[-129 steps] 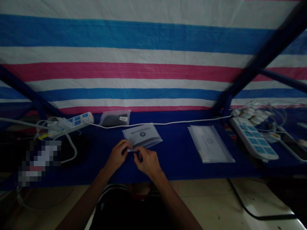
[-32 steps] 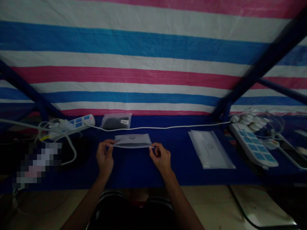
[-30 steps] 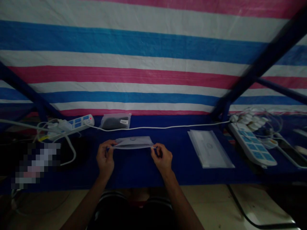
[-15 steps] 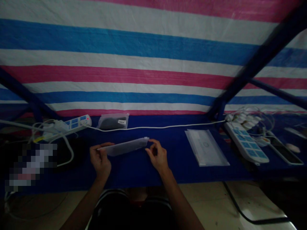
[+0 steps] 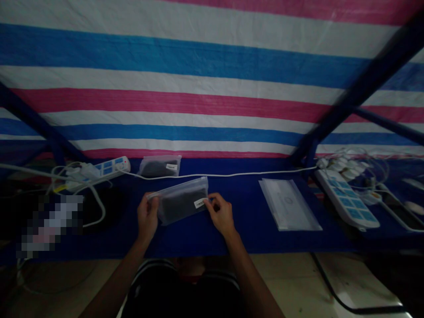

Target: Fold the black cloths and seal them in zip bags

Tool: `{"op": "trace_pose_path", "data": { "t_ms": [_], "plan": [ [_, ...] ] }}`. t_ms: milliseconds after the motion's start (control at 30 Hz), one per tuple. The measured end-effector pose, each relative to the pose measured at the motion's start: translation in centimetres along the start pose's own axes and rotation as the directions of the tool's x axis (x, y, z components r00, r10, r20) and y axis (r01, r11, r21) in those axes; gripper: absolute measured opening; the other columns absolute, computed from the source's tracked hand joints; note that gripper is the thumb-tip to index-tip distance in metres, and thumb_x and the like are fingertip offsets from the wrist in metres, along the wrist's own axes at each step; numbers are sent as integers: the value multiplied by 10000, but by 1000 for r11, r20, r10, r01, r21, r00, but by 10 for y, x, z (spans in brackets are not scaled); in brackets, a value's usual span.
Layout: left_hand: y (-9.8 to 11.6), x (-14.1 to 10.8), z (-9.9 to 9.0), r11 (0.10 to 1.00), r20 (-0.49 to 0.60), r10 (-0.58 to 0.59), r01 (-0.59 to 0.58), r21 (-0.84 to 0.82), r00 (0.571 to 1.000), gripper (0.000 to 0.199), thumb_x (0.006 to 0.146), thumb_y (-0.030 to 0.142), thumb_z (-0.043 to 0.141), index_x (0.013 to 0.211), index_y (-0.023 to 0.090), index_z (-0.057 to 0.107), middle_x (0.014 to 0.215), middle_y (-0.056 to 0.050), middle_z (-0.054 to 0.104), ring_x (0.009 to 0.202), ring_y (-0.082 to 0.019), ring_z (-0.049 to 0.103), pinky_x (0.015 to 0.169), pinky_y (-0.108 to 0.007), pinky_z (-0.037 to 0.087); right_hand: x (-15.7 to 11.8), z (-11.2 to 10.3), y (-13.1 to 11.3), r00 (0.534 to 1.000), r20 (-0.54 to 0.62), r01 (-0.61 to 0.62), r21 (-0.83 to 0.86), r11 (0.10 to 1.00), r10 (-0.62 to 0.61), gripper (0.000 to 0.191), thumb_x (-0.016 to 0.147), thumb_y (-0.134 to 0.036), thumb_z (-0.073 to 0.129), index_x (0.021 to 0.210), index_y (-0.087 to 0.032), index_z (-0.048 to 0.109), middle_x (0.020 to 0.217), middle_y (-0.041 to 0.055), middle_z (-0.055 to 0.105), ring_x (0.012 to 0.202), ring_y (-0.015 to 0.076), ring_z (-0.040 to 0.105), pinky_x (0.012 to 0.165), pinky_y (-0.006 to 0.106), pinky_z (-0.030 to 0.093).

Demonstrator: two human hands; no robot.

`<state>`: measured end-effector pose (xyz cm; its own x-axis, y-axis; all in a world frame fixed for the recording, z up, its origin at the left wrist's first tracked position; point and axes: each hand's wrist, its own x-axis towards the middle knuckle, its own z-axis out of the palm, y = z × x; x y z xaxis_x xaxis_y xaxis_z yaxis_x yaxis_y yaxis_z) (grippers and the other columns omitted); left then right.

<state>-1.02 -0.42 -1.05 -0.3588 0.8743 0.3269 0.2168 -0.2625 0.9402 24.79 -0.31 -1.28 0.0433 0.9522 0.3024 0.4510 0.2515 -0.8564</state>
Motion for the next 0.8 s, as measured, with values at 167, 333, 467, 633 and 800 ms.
{"op": "trace_pose_path", "data": {
  "t_ms": [167, 333, 467, 633, 800],
  "plan": [
    [-3, 0, 1, 1000, 23, -22, 22, -9, 999, 438, 921, 606, 649, 922, 177, 739, 828, -46, 757, 762, -210, 716, 681, -282, 566, 0, 0, -1, 1000, 24, -15, 29, 999, 15, 280, 969, -471, 620, 1052, -208, 669, 595, -51, 597, 530, 141, 594, 546, 237, 463],
    [0, 0, -1, 998, -97, -40, 44, 41, 994, 356, 920, 500, 674, 967, 171, 801, 896, -59, 807, 830, -233, 754, 749, -307, 590, 4, 1, -2, 999, 44, -26, -8, 1000, 27, 418, 979, -408, 605, 1344, -206, 579, 733, -19, 698, 624, 159, 670, 606, 243, 514],
    [2, 1, -4, 994, -242, -25, 50, 98, 970, 360, 915, 487, 688, 1001, 160, 811, 893, -61, 810, 837, -242, 753, 764, -317, 588, 1, -1, -5, 999, 35, 0, -46, 999, 1, 268, 995, -395, 566, 1167, -217, 668, 659, -32, 649, 556, 146, 630, 563, 239, 483],
    [1, -13, -7, 978, -10, 191, -189, 85, 982, 615, 1019, 650, 427, 1057, 163, 801, 911, -106, 801, 873, -270, 761, 811, -362, 600, -2, -3, -11, 979, 193, 68, -36, 997, -60, 297, 995, -405, 572, 1190, -215, 691, 810, 15, 748, 619, 155, 672, 573, 247, 494],
    [15, -27, -6, 865, 577, 456, -490, -108, 678, 775, 999, 734, 314, 1455, 189, 623, 1289, -183, 730, 1072, -327, 724, 896, -446, 590, 0, -11, -15, 929, 326, 174, 30, 984, -174, 556, 1022, -629, 472, 1346, -217, 656, 1272, 137, 740, 1139, 290, 703, 943, 414, 552]
  ]
}}
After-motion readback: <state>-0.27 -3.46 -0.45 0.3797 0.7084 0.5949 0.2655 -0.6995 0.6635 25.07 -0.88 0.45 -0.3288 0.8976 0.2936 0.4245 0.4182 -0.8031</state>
